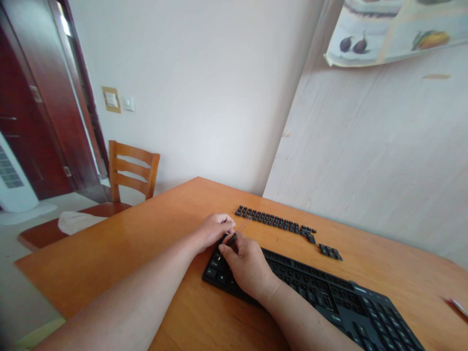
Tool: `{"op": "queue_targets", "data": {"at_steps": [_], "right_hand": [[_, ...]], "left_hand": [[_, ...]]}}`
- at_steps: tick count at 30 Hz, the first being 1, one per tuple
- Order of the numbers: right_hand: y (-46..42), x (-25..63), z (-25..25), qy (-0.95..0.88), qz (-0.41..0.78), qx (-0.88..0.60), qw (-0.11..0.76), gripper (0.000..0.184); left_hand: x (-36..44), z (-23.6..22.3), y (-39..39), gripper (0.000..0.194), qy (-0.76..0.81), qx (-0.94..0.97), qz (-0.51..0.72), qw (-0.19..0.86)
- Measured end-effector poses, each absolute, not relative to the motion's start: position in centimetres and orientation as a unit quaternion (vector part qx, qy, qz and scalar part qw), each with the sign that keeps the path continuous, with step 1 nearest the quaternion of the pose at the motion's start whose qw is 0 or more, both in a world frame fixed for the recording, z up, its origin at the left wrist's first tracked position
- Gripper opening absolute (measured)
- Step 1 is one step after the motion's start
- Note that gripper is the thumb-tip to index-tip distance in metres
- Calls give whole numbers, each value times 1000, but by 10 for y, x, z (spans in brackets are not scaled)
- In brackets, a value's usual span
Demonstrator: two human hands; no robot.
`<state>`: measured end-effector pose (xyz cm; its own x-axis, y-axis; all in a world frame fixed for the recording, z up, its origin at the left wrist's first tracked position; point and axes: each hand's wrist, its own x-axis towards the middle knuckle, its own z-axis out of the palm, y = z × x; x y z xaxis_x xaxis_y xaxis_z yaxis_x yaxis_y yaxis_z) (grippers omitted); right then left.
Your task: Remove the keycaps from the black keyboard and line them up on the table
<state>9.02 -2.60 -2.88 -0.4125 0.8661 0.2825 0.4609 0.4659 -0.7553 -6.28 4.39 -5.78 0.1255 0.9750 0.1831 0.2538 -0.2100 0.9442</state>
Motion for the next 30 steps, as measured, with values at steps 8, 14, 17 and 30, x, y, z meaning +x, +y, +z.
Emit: {"op": "queue_targets", "data": {"at_steps": [8, 14, 17, 30], "right_hand": [[-27, 89, -28, -770, 314, -427, 355, 18], [-18, 92, -32, -702, 432, -397, 403, 32], [-16, 91, -32, -669, 474, -387, 423, 37], [-9, 97, -26, -566, 485, -418, 519, 31]], "left_hand": [[-64, -60, 45, 22, 493, 645, 441, 382], [-65, -56, 44, 16, 497, 647, 438, 377], [-65, -53, 43, 15, 496, 649, 435, 378], [-66, -21, 27, 26, 480, 620, 488, 384]]}}
